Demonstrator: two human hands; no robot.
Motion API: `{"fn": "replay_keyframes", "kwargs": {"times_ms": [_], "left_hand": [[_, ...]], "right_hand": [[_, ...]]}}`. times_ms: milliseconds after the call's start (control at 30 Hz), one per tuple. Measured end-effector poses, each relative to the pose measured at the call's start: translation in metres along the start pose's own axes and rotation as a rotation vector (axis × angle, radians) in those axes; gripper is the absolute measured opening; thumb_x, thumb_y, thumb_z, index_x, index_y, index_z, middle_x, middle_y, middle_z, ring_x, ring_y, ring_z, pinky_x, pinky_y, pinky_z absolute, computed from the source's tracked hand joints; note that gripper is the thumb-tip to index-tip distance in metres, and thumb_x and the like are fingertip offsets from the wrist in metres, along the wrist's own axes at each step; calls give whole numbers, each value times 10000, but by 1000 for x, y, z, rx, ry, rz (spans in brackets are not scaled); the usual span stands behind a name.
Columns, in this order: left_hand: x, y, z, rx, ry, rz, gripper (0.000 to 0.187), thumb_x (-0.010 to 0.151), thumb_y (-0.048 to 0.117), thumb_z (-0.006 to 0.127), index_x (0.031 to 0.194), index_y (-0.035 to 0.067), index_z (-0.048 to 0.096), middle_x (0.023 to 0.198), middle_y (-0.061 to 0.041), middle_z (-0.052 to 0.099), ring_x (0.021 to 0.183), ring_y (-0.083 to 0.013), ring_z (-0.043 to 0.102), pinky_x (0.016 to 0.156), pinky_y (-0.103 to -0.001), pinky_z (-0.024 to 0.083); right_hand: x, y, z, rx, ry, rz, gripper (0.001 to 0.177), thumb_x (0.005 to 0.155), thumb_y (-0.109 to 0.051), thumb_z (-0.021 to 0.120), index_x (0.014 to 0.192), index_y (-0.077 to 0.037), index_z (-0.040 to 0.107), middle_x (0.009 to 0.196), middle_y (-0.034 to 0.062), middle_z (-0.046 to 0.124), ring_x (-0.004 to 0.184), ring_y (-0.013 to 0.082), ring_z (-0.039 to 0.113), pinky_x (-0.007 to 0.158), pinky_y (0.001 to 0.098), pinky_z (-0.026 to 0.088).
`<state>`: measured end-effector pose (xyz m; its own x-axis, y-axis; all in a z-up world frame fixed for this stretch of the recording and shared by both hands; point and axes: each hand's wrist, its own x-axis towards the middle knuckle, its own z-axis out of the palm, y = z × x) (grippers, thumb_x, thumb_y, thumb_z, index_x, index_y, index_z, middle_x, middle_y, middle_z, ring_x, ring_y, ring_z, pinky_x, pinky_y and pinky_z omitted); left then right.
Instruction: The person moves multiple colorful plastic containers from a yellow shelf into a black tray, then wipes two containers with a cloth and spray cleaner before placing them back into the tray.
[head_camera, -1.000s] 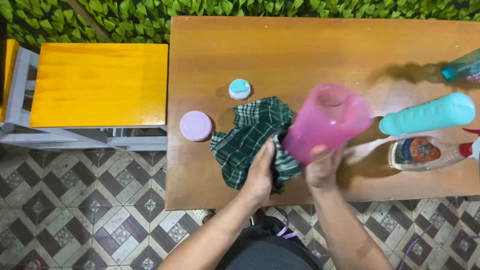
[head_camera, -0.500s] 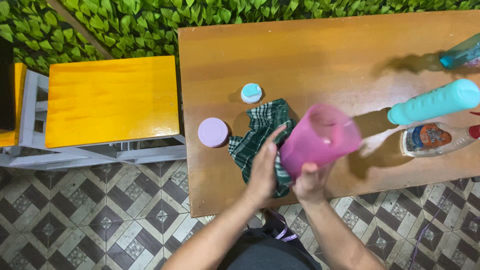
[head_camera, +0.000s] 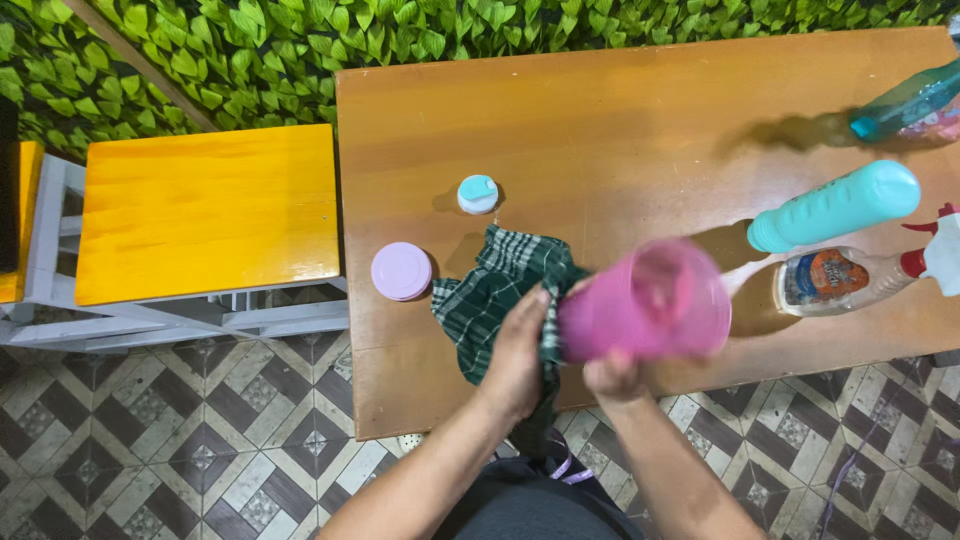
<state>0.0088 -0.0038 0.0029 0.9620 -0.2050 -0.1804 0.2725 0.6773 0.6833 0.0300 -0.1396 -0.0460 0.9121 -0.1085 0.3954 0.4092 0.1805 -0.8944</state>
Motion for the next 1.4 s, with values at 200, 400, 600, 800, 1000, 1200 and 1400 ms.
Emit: {"fn": "replay_keyframes", "kwargs": {"times_ms": [200,400,600,800,1000,1200,1400], "left_hand": [[7,-15,20,604,135,289,665,1082,323,350,1623,15,117,1549,-211,476,1415,-293,502,1163,-367,390],[16,-21,32,651,111,375,701,1080,349,370,1632,-17,142,1605,-240,410,1488,-323,425,1206,-377,338],[33,-26,25,666,96,374,653,1124,320,341,1637,-44,166,1662,-280,352,1563,-353,342,1257,-387,271],[19,-45,36,1070,-52,315,806,1086,433,356,1643,-55,35,1669,-350,178,1569,-417,220,1280,-414,238],[42,-30,8,626,29,346,727,1114,415,331,1647,-32,119,1703,-304,253,1605,-426,242,1285,-421,222],[16,-32,17,904,-16,387,725,1124,422,320,1654,-5,71,1725,-286,177,1612,-393,186,1280,-418,186],[29,-11,-13,377,23,224,765,1083,453,357,1665,36,88,1625,-295,393,1479,-389,420,1210,-386,335]], "right_hand": [[8,-32,-14,-160,-155,135,783,1073,-349,559,1617,17,132,1601,171,379,1472,267,413,1253,415,320],[19,-39,-21,25,-152,391,912,966,-237,616,1660,-30,61,1603,190,315,1462,292,348,1213,425,302],[21,-56,-32,-164,-262,283,873,1059,-286,567,1692,-49,16,1737,167,192,1599,276,224,1299,406,194],[54,-58,-32,61,-92,436,970,950,-365,614,1677,-51,54,1549,235,321,1379,356,410,1137,506,382],[30,-57,-22,-161,-227,327,1095,1004,-513,679,1689,-94,-66,1726,174,229,1586,307,294,1291,434,263],[49,-52,-6,-129,-96,449,1102,879,-380,704,1667,-79,-6,1596,257,340,1446,364,411,1170,460,399],[20,-44,9,-119,-251,294,1041,950,-57,622,1709,-74,-90,1781,208,142,1628,310,225,1305,398,244]]}}
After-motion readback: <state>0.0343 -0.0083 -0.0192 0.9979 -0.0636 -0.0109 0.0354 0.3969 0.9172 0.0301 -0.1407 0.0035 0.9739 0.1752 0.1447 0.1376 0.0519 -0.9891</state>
